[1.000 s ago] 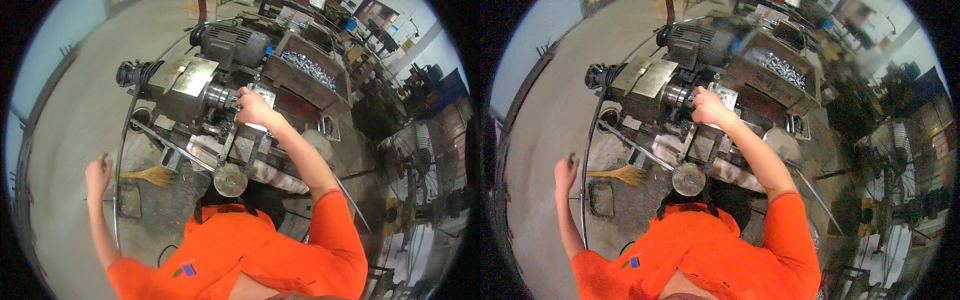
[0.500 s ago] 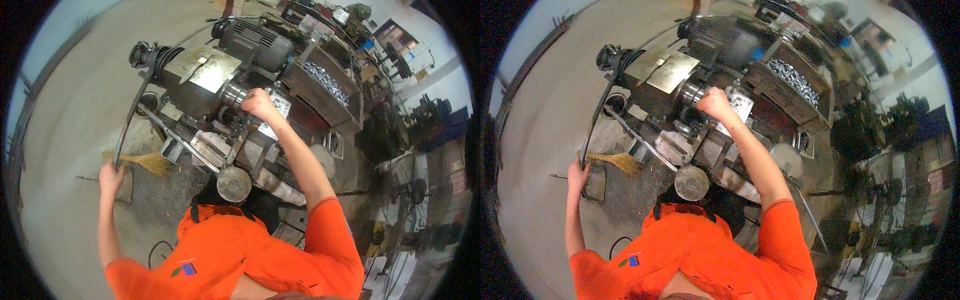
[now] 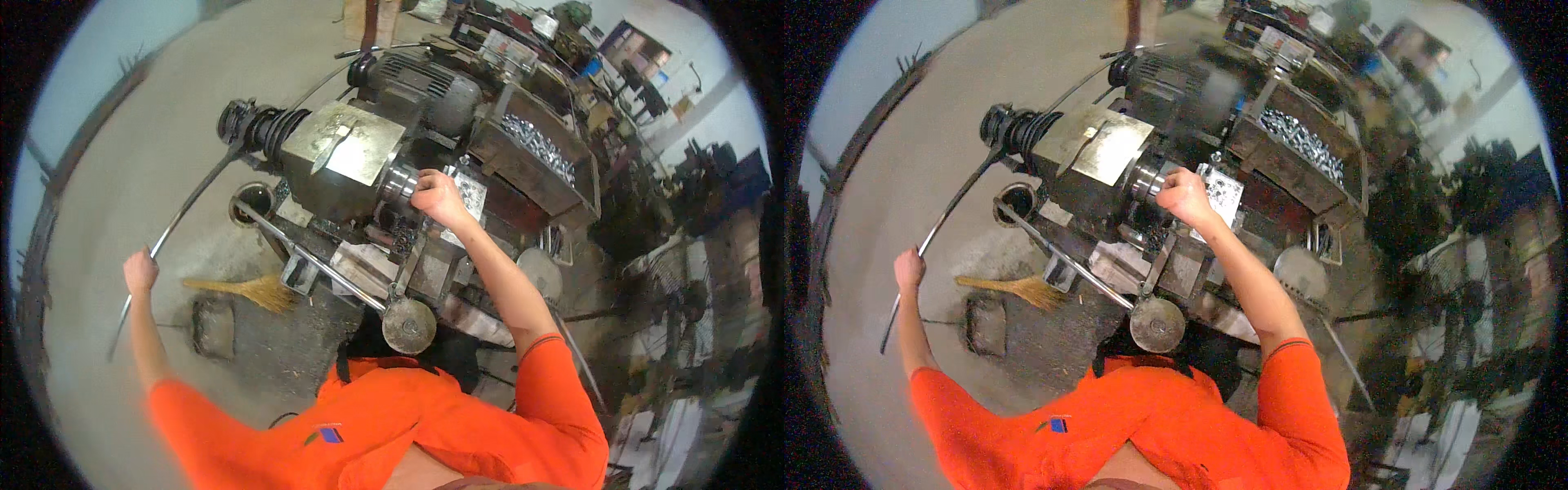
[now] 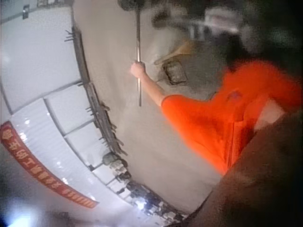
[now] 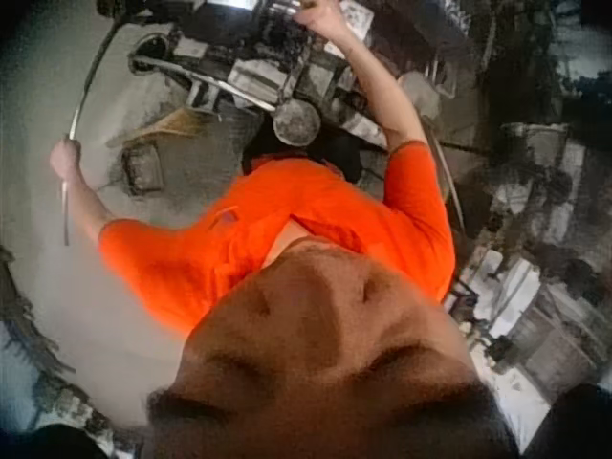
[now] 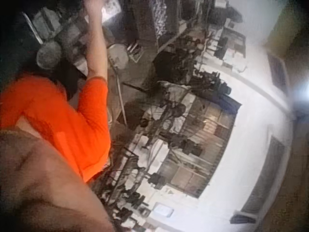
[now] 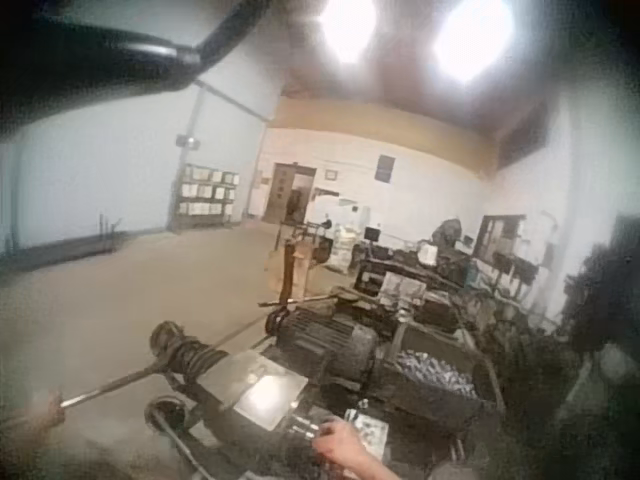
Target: The person operates a metal turning machine in a workshop, repeatedly inserting small metal parts into the machine and using a long metal rod to manipulate the components. The person removes processed parts and places them into a perforated metal basket. The cycle of loading, operating, and unloading continues throughout the clip.
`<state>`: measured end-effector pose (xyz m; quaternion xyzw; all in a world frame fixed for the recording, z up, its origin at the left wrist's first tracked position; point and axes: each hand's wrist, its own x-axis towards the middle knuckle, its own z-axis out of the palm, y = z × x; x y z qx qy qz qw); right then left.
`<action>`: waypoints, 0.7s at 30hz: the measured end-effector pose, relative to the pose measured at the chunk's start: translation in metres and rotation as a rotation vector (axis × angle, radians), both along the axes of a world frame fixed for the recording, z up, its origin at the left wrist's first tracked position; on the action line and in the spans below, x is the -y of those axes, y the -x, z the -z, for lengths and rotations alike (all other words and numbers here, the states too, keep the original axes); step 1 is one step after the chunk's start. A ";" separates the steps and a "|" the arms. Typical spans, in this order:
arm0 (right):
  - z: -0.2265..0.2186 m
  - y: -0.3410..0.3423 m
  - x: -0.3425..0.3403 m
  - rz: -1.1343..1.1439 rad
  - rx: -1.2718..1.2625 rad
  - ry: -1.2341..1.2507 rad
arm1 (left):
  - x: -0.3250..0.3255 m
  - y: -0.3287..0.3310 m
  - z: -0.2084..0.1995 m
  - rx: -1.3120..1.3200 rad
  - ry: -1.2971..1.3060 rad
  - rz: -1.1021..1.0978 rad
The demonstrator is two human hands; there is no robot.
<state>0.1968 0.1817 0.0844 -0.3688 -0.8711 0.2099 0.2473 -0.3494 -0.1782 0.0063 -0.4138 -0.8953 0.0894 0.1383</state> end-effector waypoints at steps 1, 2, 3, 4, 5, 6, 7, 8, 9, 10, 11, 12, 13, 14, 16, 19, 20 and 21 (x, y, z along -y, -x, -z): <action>0.000 -0.003 0.005 0.017 -0.020 -0.014 | -0.008 -0.009 -0.006 0.085 -0.070 -0.100; -0.003 -0.008 0.010 0.037 -0.040 -0.029 | -0.018 -0.021 -0.011 0.172 -0.140 -0.195; -0.009 -0.013 0.021 0.083 -0.103 -0.003 | -0.024 -0.028 -0.007 0.235 -0.282 -0.100; -0.019 -0.023 0.031 0.063 -0.138 0.069 | -0.027 -0.035 -0.002 0.302 -0.419 -0.005; -0.023 -0.041 0.041 0.068 -0.174 -0.002 | -0.042 -0.061 -0.004 0.221 -0.597 0.162; -0.024 -0.061 0.050 0.064 -0.207 -0.072 | -0.052 -0.098 -0.005 0.141 -0.774 0.323; -0.022 -0.080 0.060 0.108 -0.232 -0.070 | -0.058 -0.126 0.021 0.447 -1.115 0.236; -0.020 -0.102 0.068 0.143 -0.258 -0.070 | -0.067 -0.138 0.062 0.650 -1.165 0.068; -0.023 -0.123 0.076 0.187 -0.251 -0.013 | -0.072 -0.128 0.121 0.724 -0.847 0.059; -0.024 -0.148 0.087 0.258 -0.232 0.039 | -0.094 -0.152 0.150 0.912 -0.514 0.081; -0.020 -0.174 0.098 0.323 -0.185 -0.014 | -0.111 -0.184 0.167 1.211 -0.370 0.009; -0.015 -0.200 0.106 0.377 -0.138 -0.065 | -0.116 -0.218 0.181 0.844 -0.147 0.083; -0.009 -0.226 0.115 0.447 -0.109 0.003 | -0.117 -0.236 0.206 0.814 -0.149 0.282; -0.002 -0.249 0.124 0.514 -0.077 0.074 | -0.122 -0.247 0.206 0.596 0.000 0.305; 0.005 -0.288 0.138 0.571 -0.085 0.224 | -0.127 -0.209 0.212 0.349 0.197 0.515; 0.030 -0.358 0.153 0.779 0.086 0.053 | -0.154 -0.226 0.118 0.261 0.397 0.560; 0.038 -0.384 0.155 0.832 0.139 0.013 | -0.155 -0.226 0.118 0.263 0.371 0.561; 0.046 -0.407 0.160 0.916 0.247 -0.012 | -0.153 -0.222 0.124 0.289 0.300 0.544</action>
